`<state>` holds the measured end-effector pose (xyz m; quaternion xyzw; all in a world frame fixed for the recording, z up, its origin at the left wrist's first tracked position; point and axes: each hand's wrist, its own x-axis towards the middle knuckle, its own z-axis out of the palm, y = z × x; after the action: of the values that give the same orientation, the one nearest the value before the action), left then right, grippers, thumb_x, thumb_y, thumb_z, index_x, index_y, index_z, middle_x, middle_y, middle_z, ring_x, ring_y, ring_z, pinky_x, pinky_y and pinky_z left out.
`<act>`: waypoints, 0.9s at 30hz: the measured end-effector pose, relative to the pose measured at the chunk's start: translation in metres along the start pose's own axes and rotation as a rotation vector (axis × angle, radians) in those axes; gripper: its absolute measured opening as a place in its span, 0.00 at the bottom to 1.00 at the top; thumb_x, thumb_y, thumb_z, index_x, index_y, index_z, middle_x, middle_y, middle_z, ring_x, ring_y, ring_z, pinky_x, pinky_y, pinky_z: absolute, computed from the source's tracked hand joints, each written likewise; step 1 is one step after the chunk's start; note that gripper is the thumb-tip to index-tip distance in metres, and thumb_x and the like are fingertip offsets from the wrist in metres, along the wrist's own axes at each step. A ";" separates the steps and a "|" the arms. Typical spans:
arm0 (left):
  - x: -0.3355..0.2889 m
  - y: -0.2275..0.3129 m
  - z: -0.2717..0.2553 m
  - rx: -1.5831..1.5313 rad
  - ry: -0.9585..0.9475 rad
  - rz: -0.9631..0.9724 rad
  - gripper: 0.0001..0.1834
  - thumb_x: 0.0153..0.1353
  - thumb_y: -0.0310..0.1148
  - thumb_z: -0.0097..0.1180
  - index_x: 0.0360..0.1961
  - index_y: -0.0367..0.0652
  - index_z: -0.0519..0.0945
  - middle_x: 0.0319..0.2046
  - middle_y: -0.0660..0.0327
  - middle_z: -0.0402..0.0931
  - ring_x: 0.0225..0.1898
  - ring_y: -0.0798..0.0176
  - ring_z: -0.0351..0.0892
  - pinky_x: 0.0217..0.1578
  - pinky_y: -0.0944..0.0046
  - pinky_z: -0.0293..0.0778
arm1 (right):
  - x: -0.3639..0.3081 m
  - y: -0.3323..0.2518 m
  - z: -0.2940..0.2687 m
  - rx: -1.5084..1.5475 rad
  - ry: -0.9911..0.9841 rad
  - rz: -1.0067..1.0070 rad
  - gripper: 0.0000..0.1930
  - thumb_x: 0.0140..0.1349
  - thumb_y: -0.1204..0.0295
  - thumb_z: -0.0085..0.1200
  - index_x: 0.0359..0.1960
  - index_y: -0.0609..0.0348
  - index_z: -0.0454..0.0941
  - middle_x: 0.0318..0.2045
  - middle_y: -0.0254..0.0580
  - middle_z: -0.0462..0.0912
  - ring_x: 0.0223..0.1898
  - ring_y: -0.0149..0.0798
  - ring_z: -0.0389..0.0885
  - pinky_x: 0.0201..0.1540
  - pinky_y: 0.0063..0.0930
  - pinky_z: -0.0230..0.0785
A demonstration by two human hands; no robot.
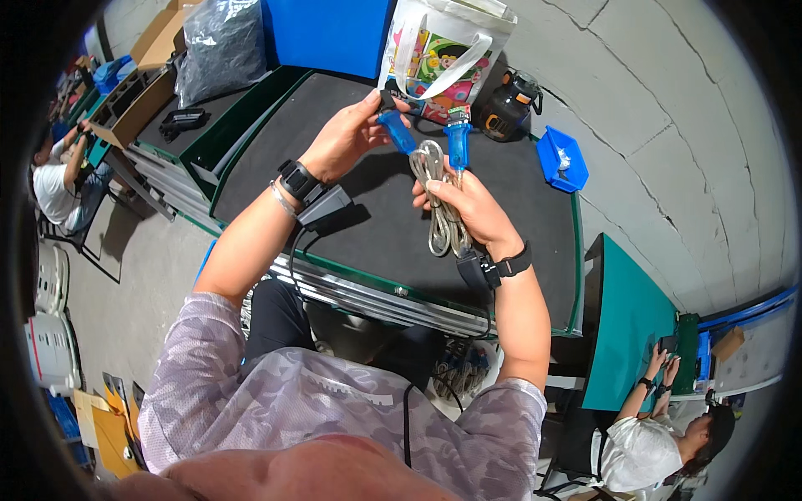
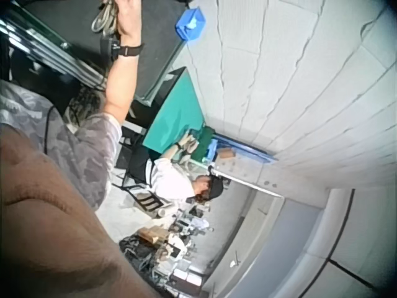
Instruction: The recorder is assembling electrical connectors and cables at a workbench.
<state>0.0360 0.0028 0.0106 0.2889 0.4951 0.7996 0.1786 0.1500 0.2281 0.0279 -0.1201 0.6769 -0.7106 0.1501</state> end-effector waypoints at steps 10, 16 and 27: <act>0.003 0.004 -0.001 0.039 0.300 -0.055 0.18 0.68 0.52 0.55 0.39 0.47 0.79 0.27 0.73 0.66 0.26 0.77 0.64 0.31 0.74 0.65 | 0.016 0.029 -0.058 -0.509 0.200 0.098 0.26 0.64 0.66 0.61 0.58 0.70 0.69 0.38 0.34 0.81 0.38 0.25 0.78 0.42 0.21 0.73; 0.000 0.004 -0.008 -0.048 0.274 -0.064 0.19 0.66 0.51 0.58 0.40 0.45 0.81 0.30 0.72 0.74 0.24 0.77 0.68 0.31 0.74 0.68 | 0.020 0.031 -0.061 -0.463 0.127 0.072 0.24 0.66 0.68 0.59 0.59 0.69 0.70 0.45 0.40 0.80 0.46 0.28 0.77 0.49 0.24 0.71; 0.000 -0.003 0.001 -0.044 0.120 -0.053 0.19 0.71 0.49 0.52 0.42 0.41 0.79 0.32 0.69 0.77 0.28 0.76 0.77 0.32 0.75 0.76 | 0.011 0.015 -0.013 -0.468 0.264 -0.313 0.22 0.72 0.65 0.51 0.64 0.58 0.66 0.55 0.45 0.75 0.54 0.31 0.75 0.57 0.29 0.68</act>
<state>0.0362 0.0046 0.0086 0.2234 0.4948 0.8211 0.1762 0.1362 0.2351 0.0119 -0.1605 0.8090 -0.5595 -0.0821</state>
